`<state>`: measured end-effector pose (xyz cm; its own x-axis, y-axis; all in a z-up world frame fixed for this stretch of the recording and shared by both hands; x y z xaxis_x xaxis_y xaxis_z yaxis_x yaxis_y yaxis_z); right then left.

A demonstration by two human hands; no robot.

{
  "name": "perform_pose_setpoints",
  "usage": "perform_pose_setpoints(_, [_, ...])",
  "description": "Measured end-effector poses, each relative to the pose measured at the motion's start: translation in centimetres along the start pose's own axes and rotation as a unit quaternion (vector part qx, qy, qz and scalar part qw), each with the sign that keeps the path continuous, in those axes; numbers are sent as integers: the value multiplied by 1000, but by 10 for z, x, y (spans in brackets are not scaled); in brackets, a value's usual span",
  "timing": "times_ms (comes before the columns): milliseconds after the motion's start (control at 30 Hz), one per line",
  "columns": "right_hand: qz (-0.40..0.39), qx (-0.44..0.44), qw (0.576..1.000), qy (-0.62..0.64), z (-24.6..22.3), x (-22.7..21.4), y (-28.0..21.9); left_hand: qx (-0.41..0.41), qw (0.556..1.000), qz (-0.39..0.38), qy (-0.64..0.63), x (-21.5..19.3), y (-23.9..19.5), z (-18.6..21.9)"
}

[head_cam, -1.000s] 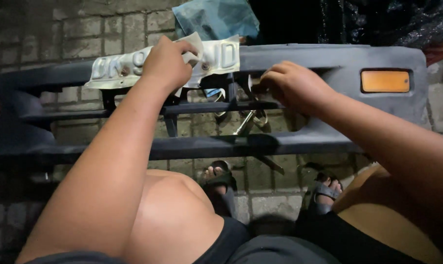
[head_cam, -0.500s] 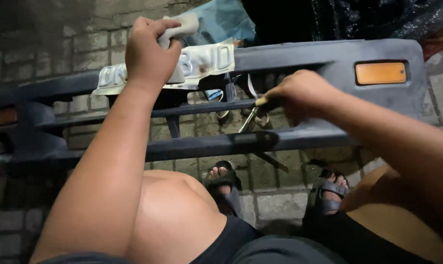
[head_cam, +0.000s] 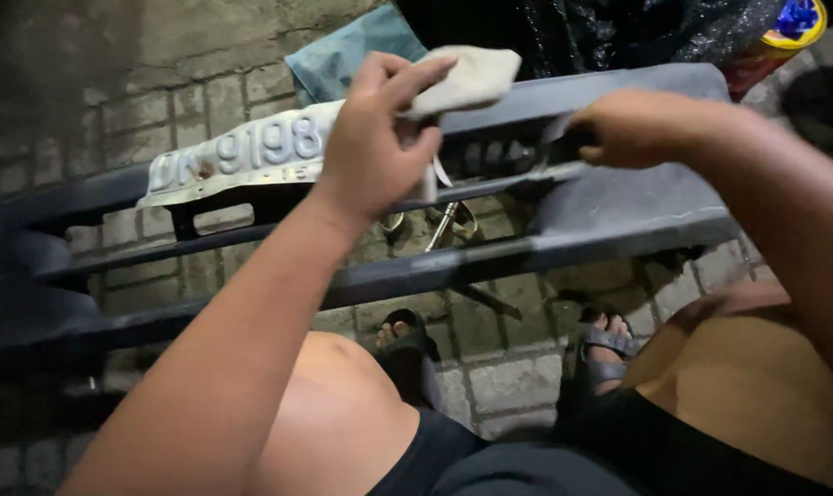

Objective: The person scrubs a detached car bumper with a white cloth and a small brush. They focus on the license plate area and the grille, wiping and scrubbing the surfaces to remove dirt.

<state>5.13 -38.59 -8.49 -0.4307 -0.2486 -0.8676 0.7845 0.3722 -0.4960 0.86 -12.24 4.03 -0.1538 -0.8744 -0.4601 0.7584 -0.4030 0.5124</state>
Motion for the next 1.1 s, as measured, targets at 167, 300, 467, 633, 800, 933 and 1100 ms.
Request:
perform_pose_setpoints(167, [-54, 102, 992, -53, 39, -14, -28, -93, 986, -64, 119, 79, -1, -69])
perform_pose_setpoints(300, [-4, 96, 994, -54, 69, -7, -23, -70, 971, -100, 206, 121, 0, -83])
perform_pose_setpoints(467, [182, -10, 982, -42, 69, -12, -12, -190, 870, -321, 321, 188, -33, -135])
perform_pose_setpoints(633, [178, 10, 982, -64, 43, 2, 3, -266, 873, -328, 246, 176, -33, -135])
perform_pose_setpoints(800, [196, -19, 980, -37, 19, 23, 13, -257, 860, -355, 262, 173, -45, -151])
perform_pose_setpoints(933, [234, -94, 954, -161, -6, 30, 6, -252, 860, -357, 264, 169, -45, -147])
perform_pose_setpoints(1100, [272, -83, 940, -190, -10, 33, -6, -271, 847, -384, 248, 162, -40, -147])
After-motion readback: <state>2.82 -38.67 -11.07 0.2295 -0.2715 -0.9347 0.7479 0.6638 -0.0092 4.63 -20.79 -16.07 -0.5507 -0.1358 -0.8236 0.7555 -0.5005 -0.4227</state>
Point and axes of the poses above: each hand's wrist, its own y-axis towards the middle knuckle, its own x-axis out of the palm, z = x × y, the point moved 8 cm from there along y, towards the middle knuckle, and after that the axes turned 9 degrees about -y, right-handed, at the moved point
